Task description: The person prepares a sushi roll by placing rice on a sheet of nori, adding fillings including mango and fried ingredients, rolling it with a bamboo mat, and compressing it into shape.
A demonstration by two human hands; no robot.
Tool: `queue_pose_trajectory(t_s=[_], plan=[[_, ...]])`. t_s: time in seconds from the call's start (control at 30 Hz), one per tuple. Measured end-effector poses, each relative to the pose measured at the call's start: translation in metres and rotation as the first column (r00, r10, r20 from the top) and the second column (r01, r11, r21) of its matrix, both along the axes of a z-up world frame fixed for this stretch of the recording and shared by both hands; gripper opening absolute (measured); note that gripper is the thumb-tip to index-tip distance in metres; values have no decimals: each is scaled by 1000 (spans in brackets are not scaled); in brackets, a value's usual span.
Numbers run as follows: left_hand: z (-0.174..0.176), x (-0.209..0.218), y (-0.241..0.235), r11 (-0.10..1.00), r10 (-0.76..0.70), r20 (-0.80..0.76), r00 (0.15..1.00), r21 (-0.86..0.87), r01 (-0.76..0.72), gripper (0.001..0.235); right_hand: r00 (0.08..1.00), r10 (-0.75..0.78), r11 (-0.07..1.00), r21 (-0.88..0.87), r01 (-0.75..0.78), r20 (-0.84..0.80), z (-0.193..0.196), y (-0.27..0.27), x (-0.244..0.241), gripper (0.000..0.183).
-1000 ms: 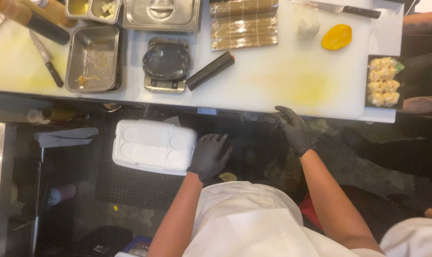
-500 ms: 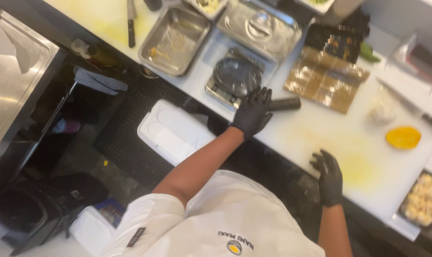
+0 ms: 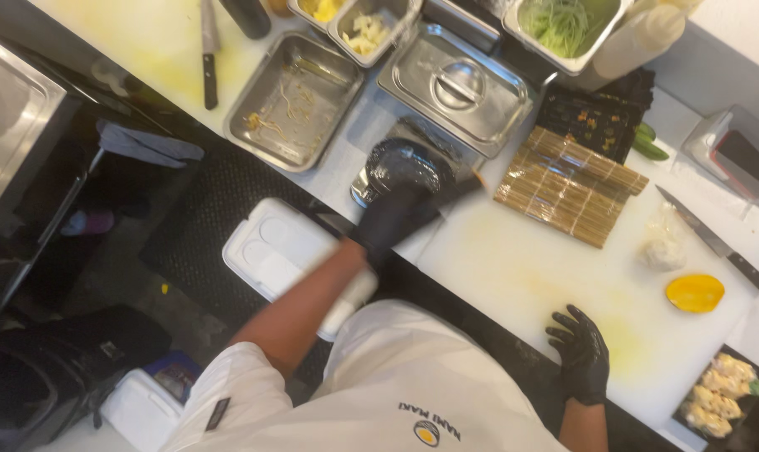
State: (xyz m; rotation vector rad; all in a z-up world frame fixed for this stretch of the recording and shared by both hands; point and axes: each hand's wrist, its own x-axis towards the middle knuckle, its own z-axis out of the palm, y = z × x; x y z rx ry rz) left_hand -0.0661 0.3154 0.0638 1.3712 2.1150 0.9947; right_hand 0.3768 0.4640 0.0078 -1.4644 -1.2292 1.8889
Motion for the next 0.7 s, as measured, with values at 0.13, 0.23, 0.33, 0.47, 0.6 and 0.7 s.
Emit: queue_pose_trajectory(t_s=[0.13, 0.23, 0.33, 0.47, 0.6, 0.7], plan=[[15, -139, -35, 850, 344, -299, 890, -304, -430, 41, 1000, 1, 997, -73, -1, 2, -2, 9, -5, 46], [-3, -209, -43, 790, 414, -467, 781, -243, -564, 43, 994, 55, 997, -56, -50, 91, 0, 8, 0, 46], [-34, -250, -46, 651, 560, -532, 635, -192, -734, 26, 995, 75, 994, -85, -69, 64, 3, 12, 2, 46], [-70, -235, -109, 579, 647, -676, 353, 133, -804, 114, 979, 206, 972, -116, -205, -5, 10, 30, 8, 43], [-119, -212, -167, 342, 928, -183, 324, 80, -936, 77, 938, 50, 919, 352, -178, 344, 20, 52, 3, 35], [-136, -222, -164, 430, 668, 655, 352, 46, -902, 43, 738, -198, 521, 707, -478, 645, 42, 98, -7, 53]])
